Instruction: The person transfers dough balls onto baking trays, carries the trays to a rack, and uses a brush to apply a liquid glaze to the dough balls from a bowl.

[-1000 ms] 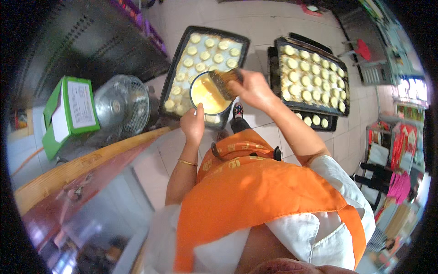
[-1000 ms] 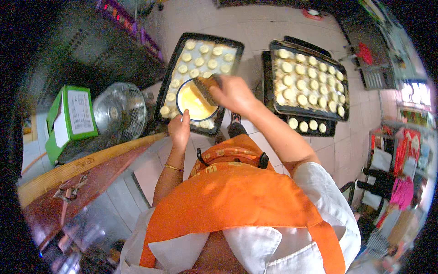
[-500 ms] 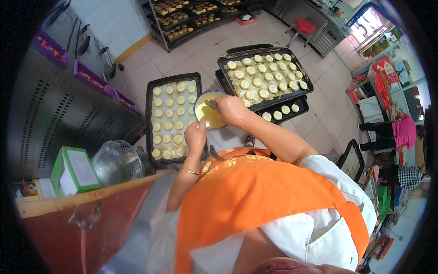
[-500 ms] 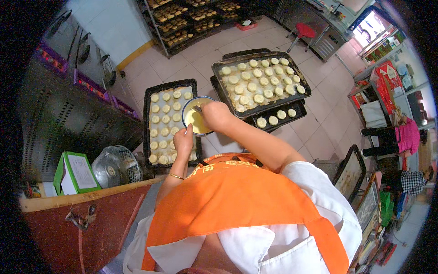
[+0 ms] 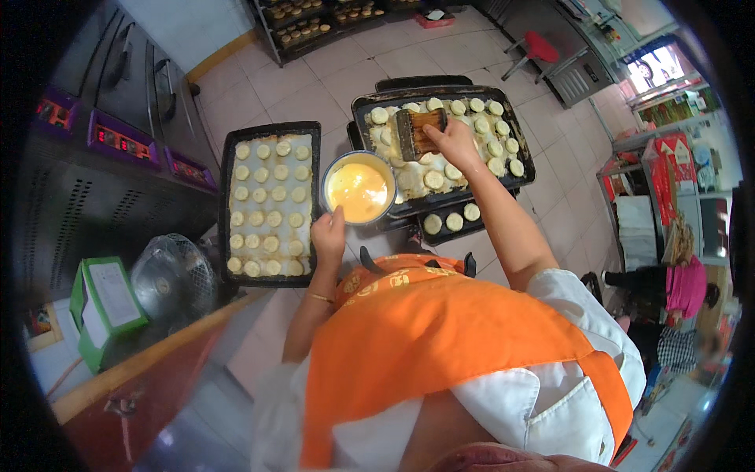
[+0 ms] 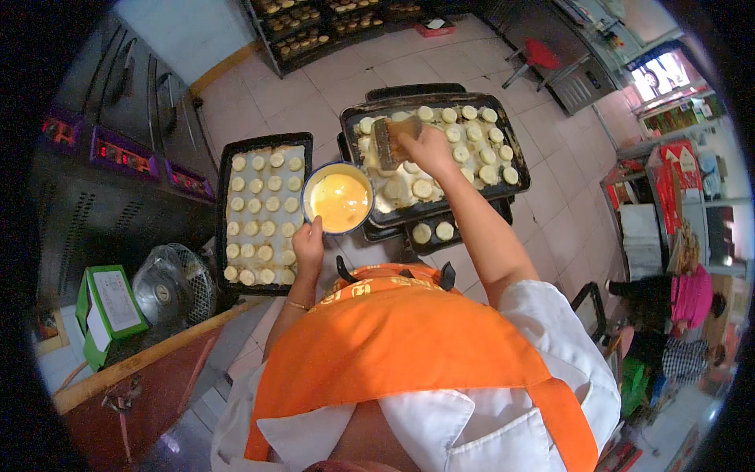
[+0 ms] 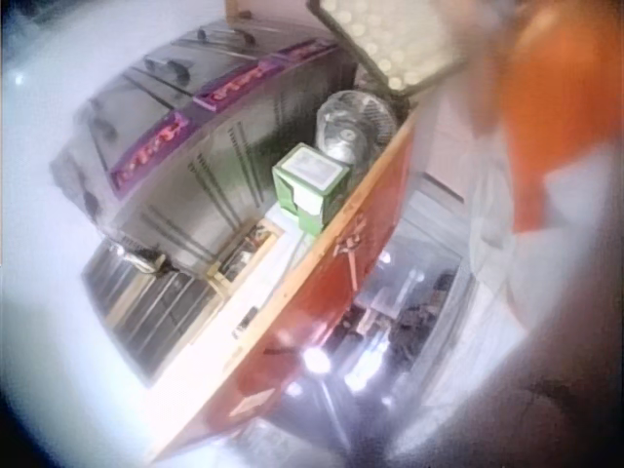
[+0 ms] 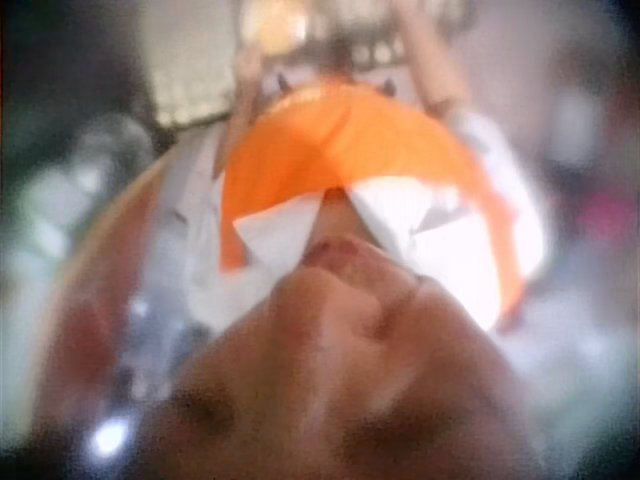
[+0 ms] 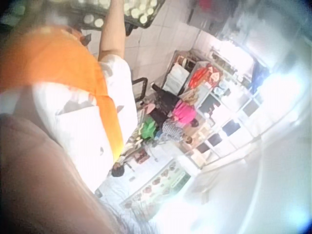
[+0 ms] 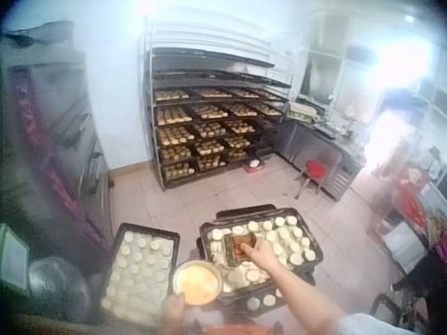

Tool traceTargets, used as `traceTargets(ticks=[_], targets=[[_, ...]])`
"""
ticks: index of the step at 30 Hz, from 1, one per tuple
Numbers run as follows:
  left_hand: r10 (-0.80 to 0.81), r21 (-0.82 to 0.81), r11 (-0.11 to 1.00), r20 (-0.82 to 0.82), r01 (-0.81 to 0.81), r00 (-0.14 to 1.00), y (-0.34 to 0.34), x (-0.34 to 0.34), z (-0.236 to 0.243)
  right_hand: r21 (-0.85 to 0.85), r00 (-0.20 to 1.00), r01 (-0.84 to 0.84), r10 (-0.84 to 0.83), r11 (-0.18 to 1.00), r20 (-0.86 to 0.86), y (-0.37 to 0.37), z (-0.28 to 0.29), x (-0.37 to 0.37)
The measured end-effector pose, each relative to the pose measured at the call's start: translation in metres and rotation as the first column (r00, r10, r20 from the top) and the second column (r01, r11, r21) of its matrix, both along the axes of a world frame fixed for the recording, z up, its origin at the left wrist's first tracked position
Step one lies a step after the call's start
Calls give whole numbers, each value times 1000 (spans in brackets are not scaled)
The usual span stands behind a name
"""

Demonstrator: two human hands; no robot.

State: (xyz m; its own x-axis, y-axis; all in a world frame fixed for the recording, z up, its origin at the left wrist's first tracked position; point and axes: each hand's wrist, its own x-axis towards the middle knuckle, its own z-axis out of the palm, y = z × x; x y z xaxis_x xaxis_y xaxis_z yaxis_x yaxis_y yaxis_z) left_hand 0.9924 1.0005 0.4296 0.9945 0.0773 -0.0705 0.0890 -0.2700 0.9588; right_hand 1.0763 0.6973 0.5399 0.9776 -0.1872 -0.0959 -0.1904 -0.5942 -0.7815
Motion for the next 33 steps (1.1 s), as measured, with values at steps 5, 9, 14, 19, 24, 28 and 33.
traceTargets(ticks=[5, 9, 14, 19, 24, 28, 33], targets=[[201, 55, 979, -140, -195, 969, -33, -9, 10, -238, 994, -111, 108, 965, -25, -43, -47, 103], [350, -102, 916, -268, -388, 898, -71, -23, 14, -371, 979, -200, 194, 907, -54, -45, -119, 171], [519, -18, 844, -233, -537, 823, -108, -34, 13, -244, 955, -285, 252, 927, -158, -27, -177, 214], [543, 7, 826, -280, -564, 792, -120, -31, 19, -258, 958, -261, 216, 930, -191, -67, -191, 208], [602, 8, 760, -386, -650, 699, -137, -10, 23, -436, 952, -128, -12, 891, -306, -249, -187, 187], [570, -33, 790, -329, -613, 753, -152, 3, 27, -658, 940, 16, -236, 753, -248, -373, -180, 168], [570, -39, 791, -315, -611, 759, -160, 5, 35, -706, 926, -252, -46, 662, -375, -317, -191, 181]])
